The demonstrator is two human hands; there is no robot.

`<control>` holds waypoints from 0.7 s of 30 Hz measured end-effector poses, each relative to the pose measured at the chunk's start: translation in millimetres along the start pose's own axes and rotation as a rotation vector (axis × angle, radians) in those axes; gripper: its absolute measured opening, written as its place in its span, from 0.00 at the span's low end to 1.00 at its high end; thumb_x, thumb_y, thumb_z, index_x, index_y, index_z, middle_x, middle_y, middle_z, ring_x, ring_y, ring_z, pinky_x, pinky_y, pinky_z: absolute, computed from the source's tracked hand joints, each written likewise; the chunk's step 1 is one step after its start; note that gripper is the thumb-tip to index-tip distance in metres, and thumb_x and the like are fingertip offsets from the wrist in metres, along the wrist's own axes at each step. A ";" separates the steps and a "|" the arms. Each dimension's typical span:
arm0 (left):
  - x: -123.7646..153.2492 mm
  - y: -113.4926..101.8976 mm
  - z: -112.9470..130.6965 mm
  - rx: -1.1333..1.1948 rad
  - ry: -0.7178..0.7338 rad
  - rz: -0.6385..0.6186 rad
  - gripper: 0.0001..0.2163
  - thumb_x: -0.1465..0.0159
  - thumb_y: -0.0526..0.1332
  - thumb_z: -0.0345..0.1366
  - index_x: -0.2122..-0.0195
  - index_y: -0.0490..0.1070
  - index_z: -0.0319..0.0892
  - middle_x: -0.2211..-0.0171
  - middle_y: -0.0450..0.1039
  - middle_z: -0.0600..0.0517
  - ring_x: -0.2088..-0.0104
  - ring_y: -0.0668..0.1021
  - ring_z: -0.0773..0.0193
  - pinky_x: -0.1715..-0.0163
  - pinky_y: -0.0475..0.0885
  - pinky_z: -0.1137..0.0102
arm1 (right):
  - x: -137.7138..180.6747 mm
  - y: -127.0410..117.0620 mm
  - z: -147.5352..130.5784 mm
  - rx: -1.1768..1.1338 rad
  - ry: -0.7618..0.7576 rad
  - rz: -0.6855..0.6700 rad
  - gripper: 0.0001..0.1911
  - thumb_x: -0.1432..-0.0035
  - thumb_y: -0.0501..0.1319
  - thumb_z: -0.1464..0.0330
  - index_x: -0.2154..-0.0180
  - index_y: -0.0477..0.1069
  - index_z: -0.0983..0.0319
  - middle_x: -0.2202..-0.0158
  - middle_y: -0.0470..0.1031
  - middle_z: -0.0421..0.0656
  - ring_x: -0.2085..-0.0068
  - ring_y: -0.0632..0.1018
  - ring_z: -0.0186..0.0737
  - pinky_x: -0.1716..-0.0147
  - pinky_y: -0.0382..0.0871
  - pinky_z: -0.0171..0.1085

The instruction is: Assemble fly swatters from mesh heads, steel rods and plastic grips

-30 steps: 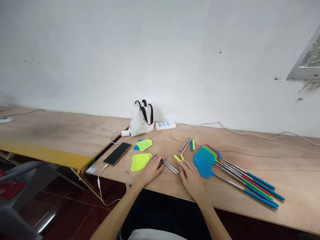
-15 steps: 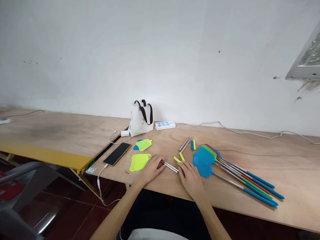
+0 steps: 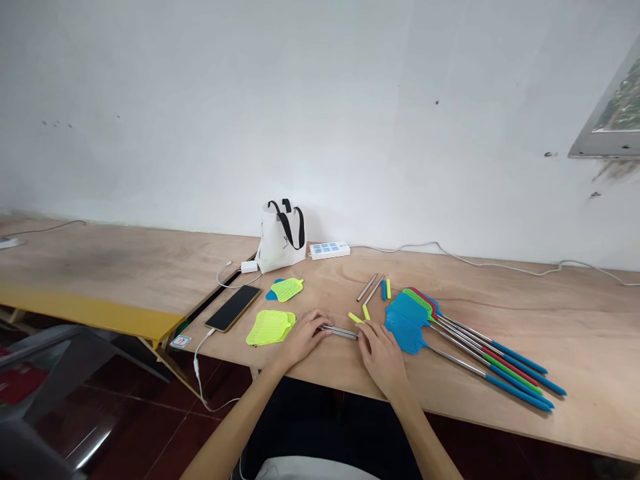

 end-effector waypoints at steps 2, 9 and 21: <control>-0.6 -1.8 0.8 0.022 0.002 -0.001 0.07 0.29 0.60 0.38 0.54 0.76 0.48 0.53 0.73 0.50 0.50 0.75 0.57 0.45 0.69 0.62 | 0.4 -0.3 0.4 0.002 0.002 0.009 0.18 0.30 0.50 0.66 0.48 0.75 0.53 0.48 0.79 0.45 0.48 0.78 0.49 0.48 0.72 0.50; 0.0 -1.8 2.5 -0.001 0.028 -0.039 0.06 0.28 0.59 0.39 0.53 0.74 0.48 0.53 0.75 0.52 0.48 0.75 0.57 0.45 0.66 0.61 | -0.8 -4.8 -1.4 -0.029 0.019 0.032 0.17 0.31 0.50 0.67 0.49 0.74 0.55 0.49 0.79 0.45 0.48 0.78 0.49 0.48 0.72 0.50; -2.0 -2.2 1.1 0.025 0.007 -0.063 0.07 0.30 0.63 0.43 0.56 0.77 0.48 0.55 0.75 0.52 0.50 0.74 0.57 0.47 0.65 0.62 | -0.4 -8.1 -5.3 -0.060 -0.019 0.028 0.17 0.31 0.50 0.67 0.49 0.74 0.54 0.48 0.79 0.45 0.49 0.79 0.46 0.50 0.72 0.46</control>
Point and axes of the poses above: each hand's wrist, its own x-axis away from the middle knuckle, its own y-axis out of the palm, z = x × y, the point moved 3 cm from there along -x, towards the middle knuckle
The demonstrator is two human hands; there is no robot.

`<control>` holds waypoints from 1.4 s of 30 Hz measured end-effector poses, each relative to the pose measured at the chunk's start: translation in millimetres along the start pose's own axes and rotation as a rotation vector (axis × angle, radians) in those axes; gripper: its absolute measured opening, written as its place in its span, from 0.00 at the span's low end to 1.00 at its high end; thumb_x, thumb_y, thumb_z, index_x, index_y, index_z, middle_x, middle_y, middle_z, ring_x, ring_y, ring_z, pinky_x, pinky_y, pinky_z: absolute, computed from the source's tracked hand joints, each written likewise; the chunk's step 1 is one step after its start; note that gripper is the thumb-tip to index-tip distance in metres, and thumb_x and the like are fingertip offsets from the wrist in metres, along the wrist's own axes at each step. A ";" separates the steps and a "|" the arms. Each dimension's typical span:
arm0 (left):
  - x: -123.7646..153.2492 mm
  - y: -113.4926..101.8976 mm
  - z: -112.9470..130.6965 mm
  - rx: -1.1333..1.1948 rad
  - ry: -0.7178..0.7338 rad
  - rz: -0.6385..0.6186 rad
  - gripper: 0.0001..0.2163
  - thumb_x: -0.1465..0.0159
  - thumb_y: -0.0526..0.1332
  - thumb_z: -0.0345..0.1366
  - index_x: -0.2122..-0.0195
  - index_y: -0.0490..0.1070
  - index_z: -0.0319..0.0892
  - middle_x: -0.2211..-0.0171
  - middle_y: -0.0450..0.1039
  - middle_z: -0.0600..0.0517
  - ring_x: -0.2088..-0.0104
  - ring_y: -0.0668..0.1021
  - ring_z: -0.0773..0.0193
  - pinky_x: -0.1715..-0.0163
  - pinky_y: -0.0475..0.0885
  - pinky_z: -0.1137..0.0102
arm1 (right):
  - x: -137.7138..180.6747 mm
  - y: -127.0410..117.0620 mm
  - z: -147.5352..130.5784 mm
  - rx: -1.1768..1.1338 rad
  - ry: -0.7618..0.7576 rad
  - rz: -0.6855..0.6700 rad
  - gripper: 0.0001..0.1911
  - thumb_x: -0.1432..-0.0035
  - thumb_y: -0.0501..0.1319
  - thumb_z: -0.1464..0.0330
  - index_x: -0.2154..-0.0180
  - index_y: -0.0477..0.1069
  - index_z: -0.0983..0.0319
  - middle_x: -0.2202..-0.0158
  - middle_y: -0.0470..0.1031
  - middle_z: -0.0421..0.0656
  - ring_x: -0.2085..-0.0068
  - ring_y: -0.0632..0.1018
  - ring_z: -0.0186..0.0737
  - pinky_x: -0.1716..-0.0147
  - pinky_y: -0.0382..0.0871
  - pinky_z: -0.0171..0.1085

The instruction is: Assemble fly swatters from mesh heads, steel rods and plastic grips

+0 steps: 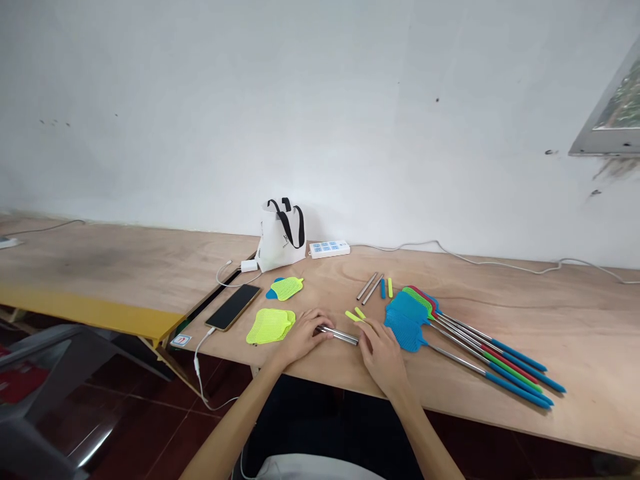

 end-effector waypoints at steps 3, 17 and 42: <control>0.1 -1.2 0.6 0.048 -0.002 -0.027 0.08 0.31 0.64 0.44 0.56 0.77 0.48 0.55 0.76 0.52 0.50 0.74 0.57 0.47 0.64 0.63 | -0.6 -0.6 0.2 0.001 -0.004 0.021 0.17 0.31 0.50 0.67 0.49 0.74 0.54 0.49 0.79 0.45 0.49 0.78 0.46 0.50 0.70 0.46; 0.3 -1.6 5.8 0.026 0.029 -0.077 0.08 0.33 0.66 0.43 0.56 0.81 0.51 0.59 0.75 0.52 0.52 0.74 0.58 0.48 0.63 0.64 | -1.7 -1.6 3.2 -0.008 0.051 0.072 0.15 0.33 0.51 0.68 0.52 0.74 0.56 0.51 0.80 0.44 0.50 0.78 0.47 0.52 0.69 0.47; -0.7 -8.4 8.1 0.036 0.065 0.182 0.10 0.26 0.56 0.41 0.52 0.76 0.47 0.56 0.80 0.51 0.54 0.79 0.58 0.52 0.71 0.64 | -5.1 -8.5 15.5 -0.379 0.436 0.089 0.22 0.34 0.55 0.49 0.52 0.76 0.56 0.58 0.82 0.44 0.65 0.75 0.45 0.64 0.66 0.42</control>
Point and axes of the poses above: each hand's wrist, its own x-axis away from the middle knuckle, its own y-axis out of the palm, z = x × y, the point moved 3 cm from there along -x, towards the middle knuckle
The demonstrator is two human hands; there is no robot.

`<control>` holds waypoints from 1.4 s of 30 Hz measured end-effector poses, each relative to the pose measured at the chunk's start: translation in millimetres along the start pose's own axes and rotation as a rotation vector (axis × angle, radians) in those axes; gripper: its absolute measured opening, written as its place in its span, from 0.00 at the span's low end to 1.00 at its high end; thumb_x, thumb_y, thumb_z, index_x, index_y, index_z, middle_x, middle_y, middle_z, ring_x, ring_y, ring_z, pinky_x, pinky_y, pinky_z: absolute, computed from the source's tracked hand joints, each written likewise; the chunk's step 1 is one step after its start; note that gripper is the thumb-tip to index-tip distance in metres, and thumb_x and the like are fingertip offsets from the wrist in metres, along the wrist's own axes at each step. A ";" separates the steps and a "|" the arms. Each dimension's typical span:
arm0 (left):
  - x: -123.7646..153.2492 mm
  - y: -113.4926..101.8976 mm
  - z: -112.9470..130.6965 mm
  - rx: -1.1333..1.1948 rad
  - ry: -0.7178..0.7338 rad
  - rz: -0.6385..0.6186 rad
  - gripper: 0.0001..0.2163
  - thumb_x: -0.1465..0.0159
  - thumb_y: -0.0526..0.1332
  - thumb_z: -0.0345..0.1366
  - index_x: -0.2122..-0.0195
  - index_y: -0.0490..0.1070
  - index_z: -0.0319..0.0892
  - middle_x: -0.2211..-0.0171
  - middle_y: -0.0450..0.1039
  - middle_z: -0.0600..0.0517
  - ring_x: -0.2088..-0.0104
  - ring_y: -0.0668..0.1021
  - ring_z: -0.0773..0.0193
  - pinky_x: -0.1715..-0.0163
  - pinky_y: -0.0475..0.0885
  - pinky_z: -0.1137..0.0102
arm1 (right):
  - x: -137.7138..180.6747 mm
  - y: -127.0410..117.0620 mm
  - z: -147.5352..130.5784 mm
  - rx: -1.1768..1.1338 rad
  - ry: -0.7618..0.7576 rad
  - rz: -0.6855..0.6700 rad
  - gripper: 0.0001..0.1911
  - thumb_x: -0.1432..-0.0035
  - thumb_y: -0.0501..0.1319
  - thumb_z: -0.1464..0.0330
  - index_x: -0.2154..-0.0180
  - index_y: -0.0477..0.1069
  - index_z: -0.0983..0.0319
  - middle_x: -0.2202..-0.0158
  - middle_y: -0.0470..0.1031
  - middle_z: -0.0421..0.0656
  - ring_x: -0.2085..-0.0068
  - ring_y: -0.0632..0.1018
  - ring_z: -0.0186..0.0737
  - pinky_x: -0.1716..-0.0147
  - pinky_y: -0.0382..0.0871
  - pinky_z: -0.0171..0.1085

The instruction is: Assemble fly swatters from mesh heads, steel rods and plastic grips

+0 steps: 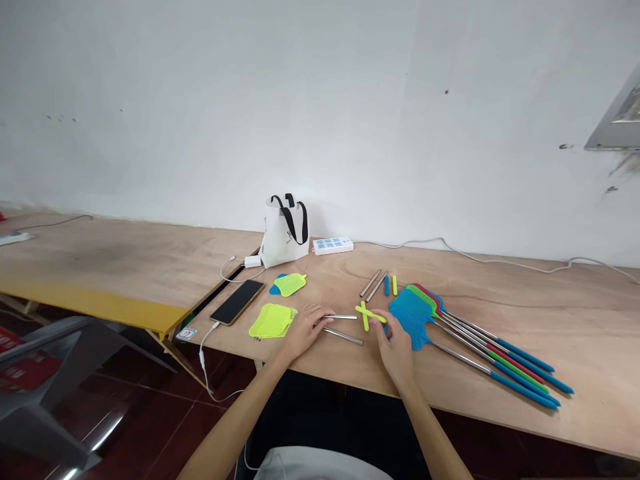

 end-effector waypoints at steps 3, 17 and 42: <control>0.6 -0.4 -1.0 0.026 -0.025 0.026 0.11 0.26 0.56 0.41 0.51 0.76 0.47 0.56 0.80 0.51 0.55 0.79 0.58 0.53 0.72 0.65 | 0.6 -3.0 -2.4 -0.136 0.085 0.034 0.24 0.35 0.56 0.46 0.56 0.75 0.58 0.63 0.81 0.44 0.64 0.76 0.45 0.63 0.66 0.41; 1.2 -1.5 0.7 0.039 -0.003 -0.011 0.12 0.26 0.57 0.41 0.48 0.77 0.48 0.55 0.80 0.50 0.53 0.79 0.58 0.51 0.73 0.65 | 2.0 -10.4 -1.6 -0.372 0.150 0.188 0.24 0.43 0.64 0.45 0.60 0.76 0.59 0.64 0.79 0.43 0.63 0.78 0.46 0.61 0.70 0.41; 1.1 4.6 -0.7 0.020 0.045 -0.064 0.12 0.27 0.58 0.41 0.51 0.80 0.47 0.55 0.81 0.49 0.52 0.79 0.58 0.50 0.73 0.64 | 4.8 9.1 -3.7 -0.151 -0.019 -0.164 0.23 0.41 0.61 0.43 0.66 0.72 0.57 0.68 0.78 0.42 0.68 0.75 0.43 0.69 0.67 0.39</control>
Point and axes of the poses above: each hand's wrist, its own x-axis away from the middle knuckle, its own y-axis out of the palm, z = x × y, the point moved 3 cm from there along -x, towards the middle knuckle
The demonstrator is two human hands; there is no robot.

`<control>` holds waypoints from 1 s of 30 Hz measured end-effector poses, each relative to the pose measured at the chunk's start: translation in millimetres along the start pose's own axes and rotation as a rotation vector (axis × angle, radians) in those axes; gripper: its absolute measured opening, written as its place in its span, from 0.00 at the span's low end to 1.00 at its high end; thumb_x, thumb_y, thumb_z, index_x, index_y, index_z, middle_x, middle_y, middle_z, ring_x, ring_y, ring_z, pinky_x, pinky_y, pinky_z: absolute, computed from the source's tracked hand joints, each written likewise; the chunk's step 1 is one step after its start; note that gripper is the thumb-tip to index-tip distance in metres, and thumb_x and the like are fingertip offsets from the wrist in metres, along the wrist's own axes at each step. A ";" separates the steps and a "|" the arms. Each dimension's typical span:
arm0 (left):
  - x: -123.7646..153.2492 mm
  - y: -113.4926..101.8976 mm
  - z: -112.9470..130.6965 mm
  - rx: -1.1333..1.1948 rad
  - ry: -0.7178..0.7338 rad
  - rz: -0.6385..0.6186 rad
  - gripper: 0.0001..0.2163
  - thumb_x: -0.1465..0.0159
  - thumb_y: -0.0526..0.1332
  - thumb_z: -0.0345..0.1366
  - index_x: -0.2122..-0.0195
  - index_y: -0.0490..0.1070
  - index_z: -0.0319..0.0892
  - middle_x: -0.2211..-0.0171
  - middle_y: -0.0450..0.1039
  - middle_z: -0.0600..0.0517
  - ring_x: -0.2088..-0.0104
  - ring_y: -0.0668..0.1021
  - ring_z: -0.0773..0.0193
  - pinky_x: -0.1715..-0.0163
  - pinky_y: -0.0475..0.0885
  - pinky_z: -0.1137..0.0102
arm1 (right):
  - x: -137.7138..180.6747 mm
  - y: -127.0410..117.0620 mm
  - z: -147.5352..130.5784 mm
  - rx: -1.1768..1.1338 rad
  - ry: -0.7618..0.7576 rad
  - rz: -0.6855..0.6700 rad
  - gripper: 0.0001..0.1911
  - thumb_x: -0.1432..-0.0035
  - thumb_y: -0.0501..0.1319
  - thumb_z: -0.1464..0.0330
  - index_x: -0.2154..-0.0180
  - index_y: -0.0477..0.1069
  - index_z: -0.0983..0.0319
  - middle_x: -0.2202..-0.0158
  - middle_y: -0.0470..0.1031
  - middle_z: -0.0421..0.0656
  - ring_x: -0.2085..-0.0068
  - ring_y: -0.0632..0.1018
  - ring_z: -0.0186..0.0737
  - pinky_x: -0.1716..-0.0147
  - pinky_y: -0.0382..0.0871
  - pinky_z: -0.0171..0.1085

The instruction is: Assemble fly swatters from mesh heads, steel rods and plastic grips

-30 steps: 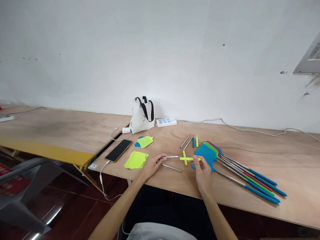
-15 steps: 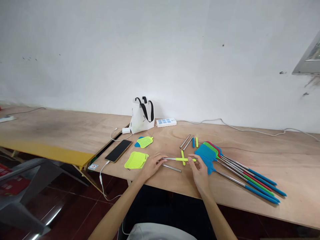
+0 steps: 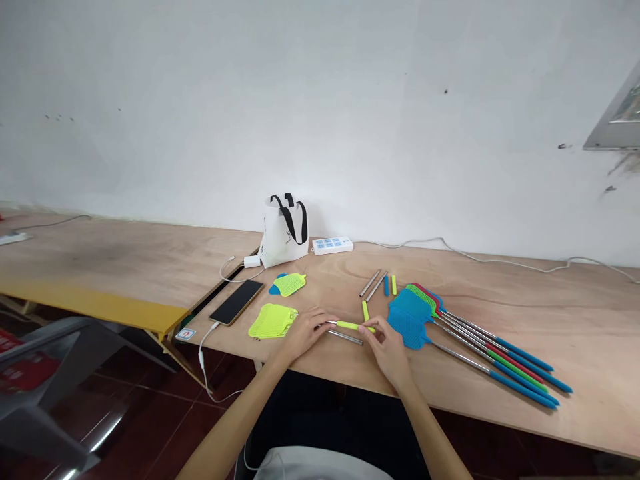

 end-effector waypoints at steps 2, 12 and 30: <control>0.3 0.6 -0.9 0.040 -0.006 0.001 0.12 0.27 0.58 0.41 0.51 0.80 0.47 0.56 0.81 0.49 0.53 0.80 0.58 0.50 0.74 0.65 | 0.3 -0.1 0.7 0.044 -0.014 -0.003 0.24 0.40 0.61 0.43 0.66 0.73 0.57 0.67 0.79 0.43 0.67 0.75 0.43 0.68 0.67 0.39; -0.5 -1.3 -5.5 -0.049 -0.123 0.069 0.11 0.27 0.58 0.40 0.51 0.79 0.48 0.56 0.81 0.50 0.54 0.79 0.57 0.51 0.73 0.63 | -2.1 -10.4 6.2 0.159 -0.003 0.215 0.24 0.33 0.52 0.47 0.58 0.75 0.57 0.56 0.79 0.47 0.57 0.76 0.48 0.58 0.69 0.44; 0.8 1.5 -5.1 -0.314 -0.170 0.025 0.09 0.27 0.56 0.34 0.52 0.76 0.47 0.55 0.75 0.49 0.52 0.76 0.55 0.52 0.67 0.61 | 2.5 9.8 20.6 0.619 -0.183 0.076 0.17 0.32 0.50 0.63 0.51 0.76 0.56 0.47 0.80 0.46 0.45 0.77 0.50 0.39 0.58 0.57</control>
Point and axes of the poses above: each hand's wrist, its own x-axis away from the middle knuckle, its own y-axis out of the palm, z = x × y, the point moved 3 cm from there along -x, towards the middle knuckle
